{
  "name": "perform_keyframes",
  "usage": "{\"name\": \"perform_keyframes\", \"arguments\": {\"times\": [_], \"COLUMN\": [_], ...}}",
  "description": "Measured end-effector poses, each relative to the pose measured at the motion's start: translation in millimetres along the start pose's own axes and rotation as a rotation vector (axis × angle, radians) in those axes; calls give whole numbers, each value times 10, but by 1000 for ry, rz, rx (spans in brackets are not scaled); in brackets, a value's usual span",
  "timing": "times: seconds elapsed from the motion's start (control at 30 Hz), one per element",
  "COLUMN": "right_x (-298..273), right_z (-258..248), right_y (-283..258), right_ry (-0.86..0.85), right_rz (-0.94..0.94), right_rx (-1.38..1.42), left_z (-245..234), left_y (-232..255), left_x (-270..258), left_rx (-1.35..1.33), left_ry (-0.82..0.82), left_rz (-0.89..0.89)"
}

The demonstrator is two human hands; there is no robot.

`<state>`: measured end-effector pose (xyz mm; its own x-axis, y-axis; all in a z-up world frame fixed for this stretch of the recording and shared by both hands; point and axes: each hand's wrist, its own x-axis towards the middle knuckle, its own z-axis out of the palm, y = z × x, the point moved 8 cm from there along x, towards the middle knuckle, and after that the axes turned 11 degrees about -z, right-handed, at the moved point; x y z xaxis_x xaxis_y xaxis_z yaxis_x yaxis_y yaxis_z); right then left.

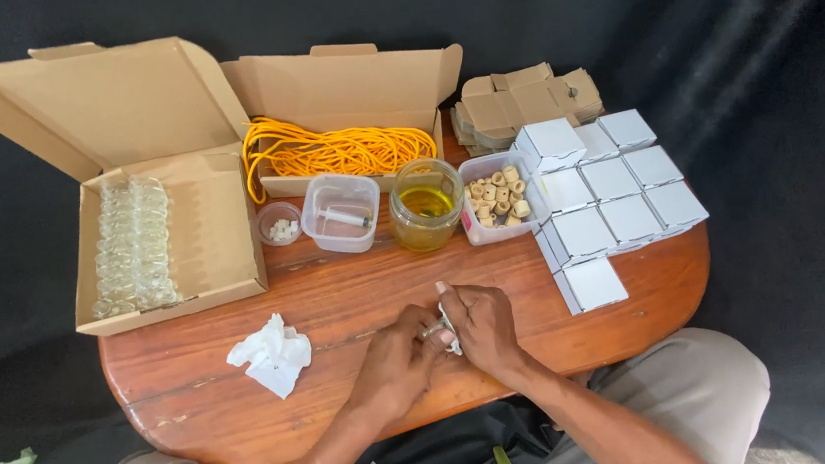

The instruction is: Assembling small cardboard boxes, filling glass vials with liquid using a syringe, and attaching decorative cords to the vials for packaging.

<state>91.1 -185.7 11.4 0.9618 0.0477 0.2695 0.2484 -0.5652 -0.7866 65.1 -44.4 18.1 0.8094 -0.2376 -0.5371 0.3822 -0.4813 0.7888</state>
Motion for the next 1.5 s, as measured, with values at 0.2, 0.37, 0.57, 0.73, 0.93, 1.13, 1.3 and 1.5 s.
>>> {"name": "perform_keyframes", "arguments": {"times": [0.2, 0.37, 0.57, 0.73, 0.93, 1.13, 1.3, 1.5], "right_x": [-53, -51, 14, -13, -20, -22, -125, -100], "right_z": [-76, -8, -27, -60, -15, -54, -62, -133], "right_y": [-363, -130, -44, -269, -109, -175, -306, 68], "right_ry": [46, 25, 36, 31, 24, 21, 50, 146], "right_rz": [-363, -235, -84, -233, -143, -183, -330, -29], "right_rx": [-50, -129, -48, -10, -60, -55, 14, -29], "left_z": [425, 94, 41, 310, 41, 41, 225, -490], "left_y": [-378, -177, 118, -322, -88, 134, -252, -469], "left_x": [75, 39, -111, 110, -21, -136, 4, 326], "left_rx": [-807, -303, 240, -667, -14, 127, -616, -889], "left_ry": [-389, -45, 205, -254, 75, 105, -391, -167], "left_rz": [-475, -153, 456, -179, 84, 381, -264, -145]}}
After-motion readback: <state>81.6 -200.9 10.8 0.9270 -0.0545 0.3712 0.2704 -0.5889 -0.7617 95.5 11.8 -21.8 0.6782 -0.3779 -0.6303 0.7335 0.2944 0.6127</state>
